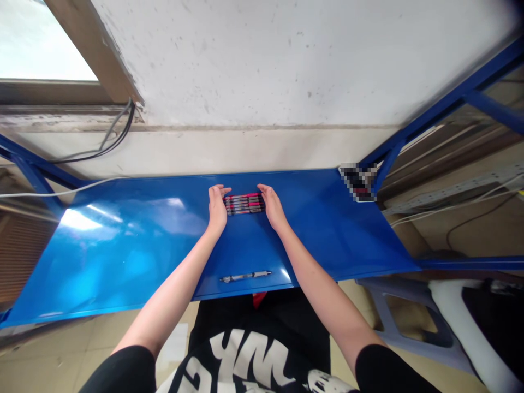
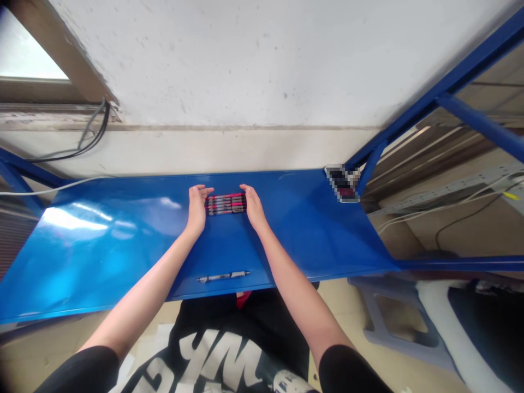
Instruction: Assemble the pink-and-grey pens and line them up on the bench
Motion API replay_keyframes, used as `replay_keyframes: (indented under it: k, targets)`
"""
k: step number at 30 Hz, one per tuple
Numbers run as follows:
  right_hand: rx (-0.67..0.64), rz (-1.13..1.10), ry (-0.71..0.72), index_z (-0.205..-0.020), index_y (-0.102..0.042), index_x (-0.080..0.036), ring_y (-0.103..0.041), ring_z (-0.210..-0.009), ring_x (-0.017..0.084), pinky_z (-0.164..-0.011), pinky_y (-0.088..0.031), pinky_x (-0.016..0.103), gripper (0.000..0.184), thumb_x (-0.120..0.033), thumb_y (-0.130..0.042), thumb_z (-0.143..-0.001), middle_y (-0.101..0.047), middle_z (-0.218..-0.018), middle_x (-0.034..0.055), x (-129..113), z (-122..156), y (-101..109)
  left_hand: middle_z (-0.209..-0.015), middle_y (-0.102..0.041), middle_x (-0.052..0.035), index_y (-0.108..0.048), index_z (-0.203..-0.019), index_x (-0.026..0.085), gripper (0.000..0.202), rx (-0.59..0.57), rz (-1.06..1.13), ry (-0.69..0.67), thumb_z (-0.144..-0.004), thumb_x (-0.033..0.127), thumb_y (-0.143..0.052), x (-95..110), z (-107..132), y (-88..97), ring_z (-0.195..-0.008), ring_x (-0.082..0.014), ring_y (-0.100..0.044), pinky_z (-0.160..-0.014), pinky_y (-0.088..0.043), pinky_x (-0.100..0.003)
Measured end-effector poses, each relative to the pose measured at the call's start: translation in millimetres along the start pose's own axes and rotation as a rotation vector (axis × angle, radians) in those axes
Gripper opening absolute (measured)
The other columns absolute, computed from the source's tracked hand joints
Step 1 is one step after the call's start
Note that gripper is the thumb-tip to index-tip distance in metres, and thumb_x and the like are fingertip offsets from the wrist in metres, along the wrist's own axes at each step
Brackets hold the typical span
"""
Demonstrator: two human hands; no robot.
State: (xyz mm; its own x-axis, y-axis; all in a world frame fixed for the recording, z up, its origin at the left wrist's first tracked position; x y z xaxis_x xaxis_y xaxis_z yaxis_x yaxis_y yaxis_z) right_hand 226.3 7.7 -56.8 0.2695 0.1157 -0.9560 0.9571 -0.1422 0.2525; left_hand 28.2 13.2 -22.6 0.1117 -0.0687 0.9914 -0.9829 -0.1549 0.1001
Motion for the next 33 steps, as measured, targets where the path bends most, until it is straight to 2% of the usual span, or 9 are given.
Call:
replay_keyframes:
  k: [5, 12, 18, 29, 31, 33]
  targets:
    - [0.019, -0.059, -0.021, -0.134, -0.062, -0.031, -0.049, -0.144, 0.024, -0.123, -0.036, 0.047, 0.071, -0.079, -0.025, -0.097, -0.06, -0.146, 0.0068, -4, 1, 0, -0.112, -0.073, -0.0099, -0.049, -0.115, 0.024, 0.046, 0.023, 0.014, 0.012, -0.106, 0.06, -0.021, 3, 1, 0.1, -0.113, -0.0201, -0.068, -0.102, -0.05, -0.036]
    - [0.064, -0.129, -0.016, -0.124, -0.068, -0.028, -0.057, -0.136, 0.025, -0.12, -0.039, 0.045, 0.065, -0.075, -0.032, -0.099, -0.066, -0.138, 0.0076, -6, 2, 1, -0.107, -0.073, -0.0094, -0.051, -0.113, 0.023, 0.048, 0.056, 0.066, -0.009, -0.106, 0.063, -0.024, 1, 1, -1.1, -0.108, -0.0206, -0.068, -0.1, -0.049, -0.038]
    - [0.061, -0.042, -0.012, -0.12, -0.071, -0.027, -0.061, -0.128, 0.026, -0.116, -0.042, 0.044, 0.062, -0.073, -0.034, -0.099, -0.069, -0.133, 0.0082, -17, 6, 2, -0.102, -0.073, -0.0082, -0.052, -0.112, 0.024, 0.049, 0.06, 0.068, -0.009, -0.104, 0.065, -0.026, 1, 1, -1.3, -0.103, -0.0204, -0.069, -0.096, -0.051, -0.037]
    - [0.055, 0.034, 0.028, -0.12, -0.068, -0.025, -0.061, -0.128, 0.024, -0.115, -0.042, 0.043, 0.059, -0.067, -0.032, -0.102, -0.068, -0.132, 0.0108, -26, 9, 3, -0.102, -0.072, -0.008, -0.052, -0.113, 0.024, 0.048, 0.067, 0.092, -0.023, -0.106, 0.062, -0.025, -4, 0, -0.7, -0.104, -0.0198, -0.069, -0.101, -0.049, -0.038]
    - [0.061, 0.073, 0.039, -0.12, -0.067, -0.024, -0.06, -0.129, 0.025, -0.115, -0.041, 0.044, 0.055, -0.065, -0.035, -0.101, -0.067, -0.132, 0.0119, -31, 10, 9, -0.102, -0.072, -0.0078, -0.052, -0.113, 0.024, 0.047, 0.083, 0.096, -0.024, -0.106, 0.062, -0.025, -6, -2, 0.8, -0.105, -0.0197, -0.069, -0.103, -0.048, -0.038]
    - [0.037, 0.157, 0.044, -0.118, -0.067, -0.023, -0.06, -0.127, 0.027, -0.114, -0.042, 0.046, 0.048, -0.062, -0.046, -0.098, -0.067, -0.129, 0.0125, -44, 16, 18, -0.102, -0.072, -0.0074, -0.052, -0.112, 0.024, 0.046, 0.107, 0.108, -0.024, -0.106, 0.061, -0.025, -7, -4, 3.1, -0.106, -0.0192, -0.068, -0.106, -0.047, -0.039]
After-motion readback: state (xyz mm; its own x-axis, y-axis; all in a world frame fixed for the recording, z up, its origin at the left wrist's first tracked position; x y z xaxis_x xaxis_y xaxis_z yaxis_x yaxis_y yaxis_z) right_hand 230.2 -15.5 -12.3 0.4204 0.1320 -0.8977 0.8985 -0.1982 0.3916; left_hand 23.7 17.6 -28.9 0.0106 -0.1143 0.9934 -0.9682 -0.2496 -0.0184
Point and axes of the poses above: each hand's wrist, its own z-axis away from the middle knuckle, its own y-axis out of the back of the hand, x = y × z, the point moved 2 cm from there along -z, towards the middle knuckle
